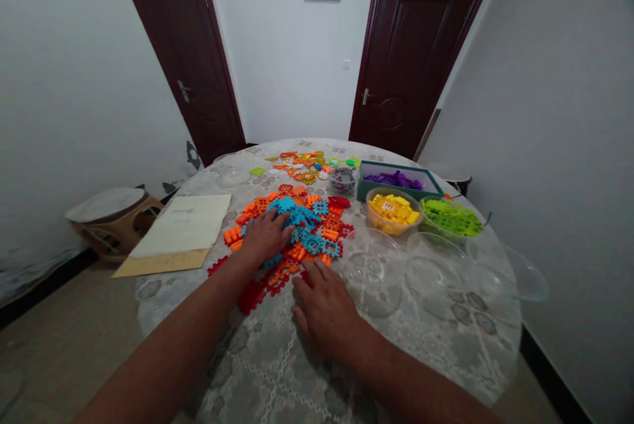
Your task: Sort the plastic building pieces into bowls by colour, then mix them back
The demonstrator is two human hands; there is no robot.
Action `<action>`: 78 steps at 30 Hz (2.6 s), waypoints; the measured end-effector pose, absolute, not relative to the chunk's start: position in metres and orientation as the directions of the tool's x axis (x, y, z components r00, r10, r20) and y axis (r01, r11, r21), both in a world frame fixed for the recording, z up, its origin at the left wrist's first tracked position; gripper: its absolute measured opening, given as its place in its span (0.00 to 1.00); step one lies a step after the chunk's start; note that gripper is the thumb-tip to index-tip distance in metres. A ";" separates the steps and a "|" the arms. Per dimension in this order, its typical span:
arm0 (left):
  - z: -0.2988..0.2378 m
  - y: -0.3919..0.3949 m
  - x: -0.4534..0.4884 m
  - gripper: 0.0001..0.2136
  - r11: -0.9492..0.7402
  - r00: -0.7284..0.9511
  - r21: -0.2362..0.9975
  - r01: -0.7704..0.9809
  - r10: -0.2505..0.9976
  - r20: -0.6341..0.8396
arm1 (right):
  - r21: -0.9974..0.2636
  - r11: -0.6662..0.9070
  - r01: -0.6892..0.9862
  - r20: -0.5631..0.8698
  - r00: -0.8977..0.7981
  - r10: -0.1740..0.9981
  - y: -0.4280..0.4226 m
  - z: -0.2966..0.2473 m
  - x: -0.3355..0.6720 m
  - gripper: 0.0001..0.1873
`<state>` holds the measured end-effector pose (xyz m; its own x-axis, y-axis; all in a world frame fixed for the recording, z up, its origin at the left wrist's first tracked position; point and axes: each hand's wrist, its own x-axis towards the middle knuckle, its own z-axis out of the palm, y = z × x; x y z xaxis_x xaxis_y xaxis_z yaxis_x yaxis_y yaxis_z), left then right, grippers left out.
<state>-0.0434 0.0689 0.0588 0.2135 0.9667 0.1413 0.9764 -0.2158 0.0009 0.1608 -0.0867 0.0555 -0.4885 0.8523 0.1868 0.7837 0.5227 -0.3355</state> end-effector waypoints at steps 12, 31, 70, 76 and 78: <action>0.062 0.137 -0.047 0.34 0.061 -0.060 0.050 0.997 0.998 -0.019 | -0.372 0.468 0.802 0.243 -0.402 0.883 -0.065 0.013 0.153 0.20; 0.054 0.107 0.020 0.31 -0.158 0.150 0.034 0.987 0.973 0.174 | -0.443 0.497 0.746 0.295 -0.403 0.867 -0.061 0.012 0.154 0.16; 0.052 0.060 -0.031 0.26 -0.218 0.216 0.003 0.976 0.968 0.130 | -0.396 0.492 0.775 0.262 -0.418 0.870 -0.066 0.018 0.159 0.16; 0.031 0.031 -0.046 0.24 -0.386 0.392 -0.073 0.920 0.907 0.152 | -0.381 0.524 0.762 0.291 -0.439 0.850 -0.068 0.022 0.165 0.16; 0.024 0.024 -0.052 0.24 -0.399 0.408 -0.083 0.913 0.893 0.189 | -0.365 0.529 0.766 0.301 -0.440 0.846 -0.069 0.026 0.166 0.16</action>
<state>-0.0521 0.0245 0.0242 0.4080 0.8932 0.1888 0.9130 -0.3994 -0.0833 0.1660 -0.0689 0.0258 -0.4404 0.8459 0.3008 0.7662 0.5288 -0.3651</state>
